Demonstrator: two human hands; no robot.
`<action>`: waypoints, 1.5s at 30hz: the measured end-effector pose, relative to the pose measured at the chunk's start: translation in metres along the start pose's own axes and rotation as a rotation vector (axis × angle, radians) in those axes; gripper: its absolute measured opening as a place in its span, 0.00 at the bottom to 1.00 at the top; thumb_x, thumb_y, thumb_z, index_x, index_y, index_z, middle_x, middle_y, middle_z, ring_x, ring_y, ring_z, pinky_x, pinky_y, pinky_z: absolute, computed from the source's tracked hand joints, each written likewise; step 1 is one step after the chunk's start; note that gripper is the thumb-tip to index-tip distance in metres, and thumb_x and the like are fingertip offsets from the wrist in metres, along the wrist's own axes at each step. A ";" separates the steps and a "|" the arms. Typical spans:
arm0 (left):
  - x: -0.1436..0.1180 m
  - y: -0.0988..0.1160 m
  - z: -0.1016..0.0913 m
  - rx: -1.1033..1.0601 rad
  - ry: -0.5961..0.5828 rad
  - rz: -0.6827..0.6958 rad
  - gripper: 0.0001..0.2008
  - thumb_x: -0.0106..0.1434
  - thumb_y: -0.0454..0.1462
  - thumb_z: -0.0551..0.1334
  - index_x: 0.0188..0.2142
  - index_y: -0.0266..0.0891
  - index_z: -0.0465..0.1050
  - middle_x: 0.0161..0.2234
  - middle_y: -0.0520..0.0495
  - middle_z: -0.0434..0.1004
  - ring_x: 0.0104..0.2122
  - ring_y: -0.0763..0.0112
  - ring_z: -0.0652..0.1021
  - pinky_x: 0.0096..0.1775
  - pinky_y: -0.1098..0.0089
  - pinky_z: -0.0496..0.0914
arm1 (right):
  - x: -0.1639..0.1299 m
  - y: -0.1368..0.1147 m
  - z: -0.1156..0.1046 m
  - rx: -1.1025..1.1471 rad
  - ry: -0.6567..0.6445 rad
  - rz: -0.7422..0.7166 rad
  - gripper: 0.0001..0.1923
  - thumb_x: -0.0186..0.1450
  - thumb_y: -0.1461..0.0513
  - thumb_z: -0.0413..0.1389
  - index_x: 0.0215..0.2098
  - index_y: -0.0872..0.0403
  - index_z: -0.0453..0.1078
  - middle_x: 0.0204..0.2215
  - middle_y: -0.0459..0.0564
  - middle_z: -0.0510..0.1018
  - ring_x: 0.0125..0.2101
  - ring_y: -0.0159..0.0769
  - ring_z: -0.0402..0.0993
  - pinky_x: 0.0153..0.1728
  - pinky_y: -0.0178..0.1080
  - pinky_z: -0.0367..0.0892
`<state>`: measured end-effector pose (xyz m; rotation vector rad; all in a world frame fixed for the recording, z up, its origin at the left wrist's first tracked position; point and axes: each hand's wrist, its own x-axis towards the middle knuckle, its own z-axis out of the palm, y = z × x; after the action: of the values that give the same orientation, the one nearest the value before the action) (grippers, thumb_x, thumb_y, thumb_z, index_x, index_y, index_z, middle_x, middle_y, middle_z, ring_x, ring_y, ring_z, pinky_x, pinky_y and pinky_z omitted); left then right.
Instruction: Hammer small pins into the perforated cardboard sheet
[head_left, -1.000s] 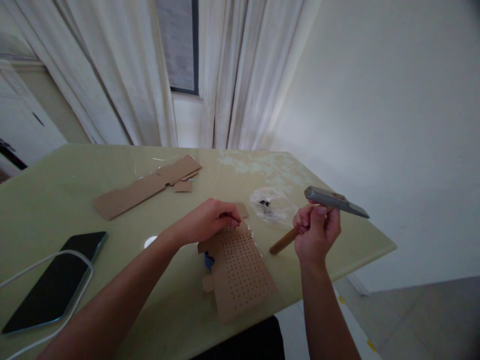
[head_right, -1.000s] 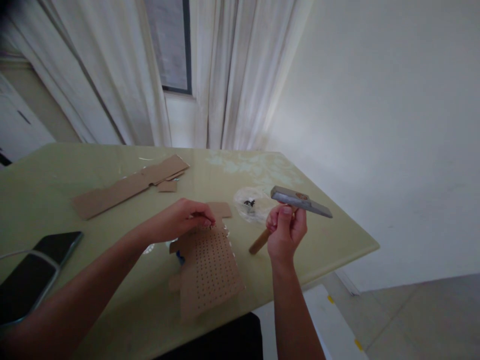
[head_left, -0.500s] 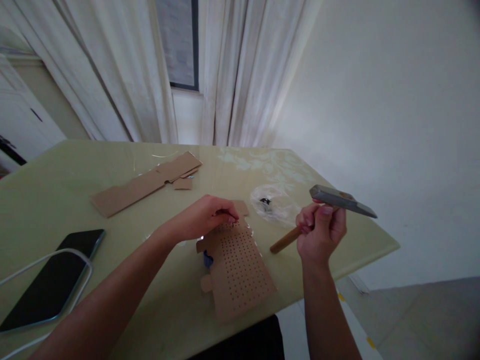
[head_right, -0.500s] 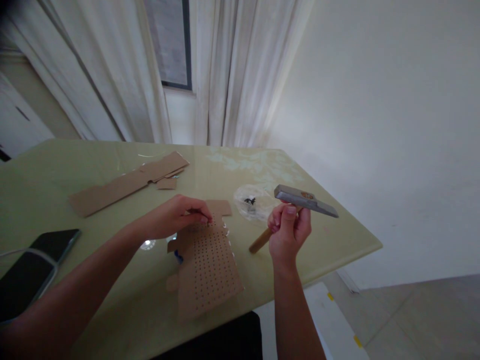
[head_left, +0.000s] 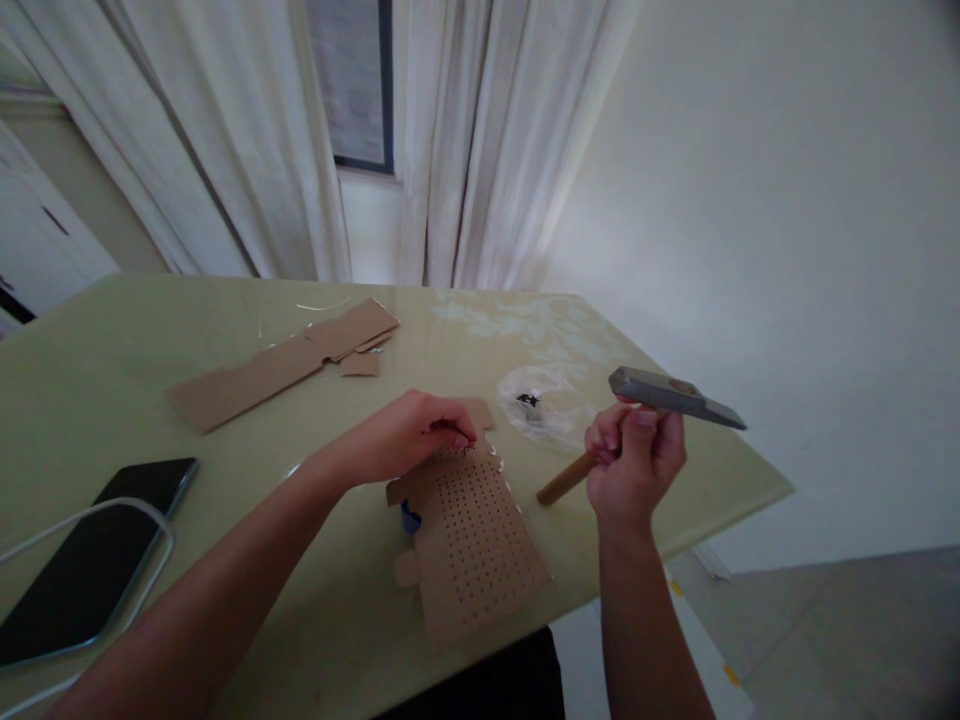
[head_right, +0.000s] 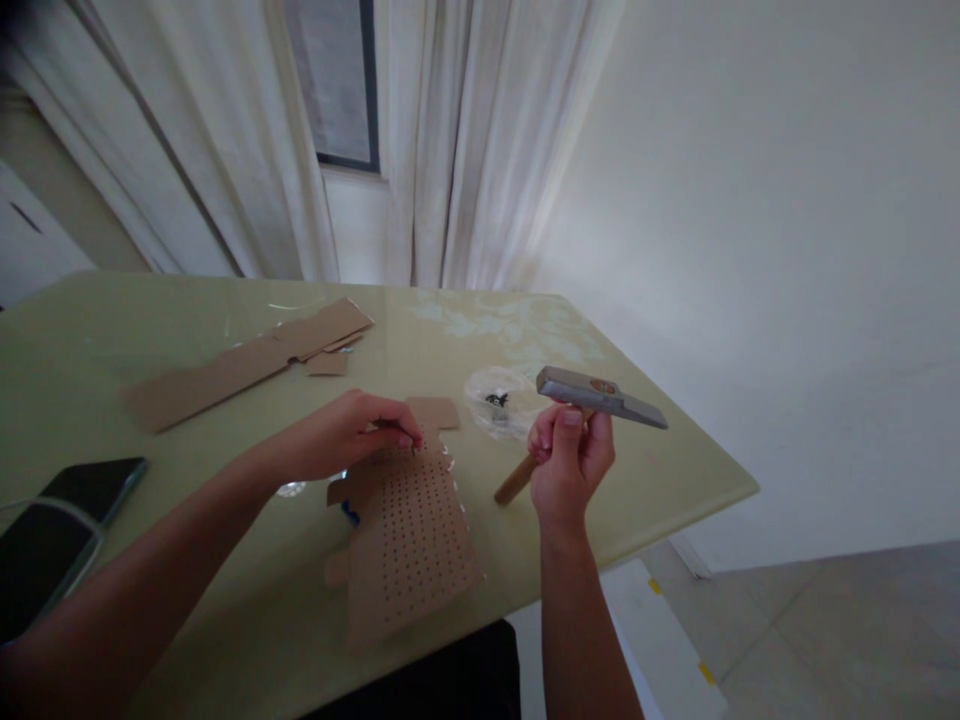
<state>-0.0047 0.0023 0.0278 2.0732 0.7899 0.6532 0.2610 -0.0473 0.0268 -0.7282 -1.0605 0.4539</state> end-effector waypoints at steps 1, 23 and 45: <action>0.000 0.001 -0.001 0.005 -0.001 0.002 0.11 0.68 0.34 0.62 0.38 0.44 0.85 0.36 0.49 0.89 0.37 0.65 0.84 0.41 0.67 0.73 | 0.000 0.000 0.000 -0.002 0.001 -0.001 0.19 0.72 0.49 0.65 0.34 0.49 0.63 0.18 0.34 0.60 0.14 0.24 0.49 0.15 0.28 0.49; 0.001 -0.009 0.010 -0.058 0.000 -0.039 0.05 0.68 0.35 0.66 0.38 0.42 0.83 0.35 0.51 0.87 0.37 0.67 0.83 0.41 0.69 0.72 | 0.000 0.003 0.000 -0.006 0.016 0.039 0.18 0.72 0.47 0.64 0.37 0.50 0.67 0.18 0.34 0.59 0.15 0.23 0.48 0.16 0.27 0.49; 0.009 -0.019 0.019 -0.028 0.038 0.025 0.03 0.65 0.35 0.68 0.34 0.40 0.82 0.32 0.52 0.86 0.35 0.68 0.82 0.40 0.70 0.70 | 0.013 -0.043 0.022 -1.079 -1.004 0.065 0.13 0.79 0.55 0.54 0.54 0.49 0.79 0.45 0.52 0.89 0.43 0.48 0.86 0.43 0.41 0.69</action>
<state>0.0083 0.0089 0.0038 2.0538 0.7731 0.7148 0.2465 -0.0607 0.0727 -1.5539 -2.2938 0.2584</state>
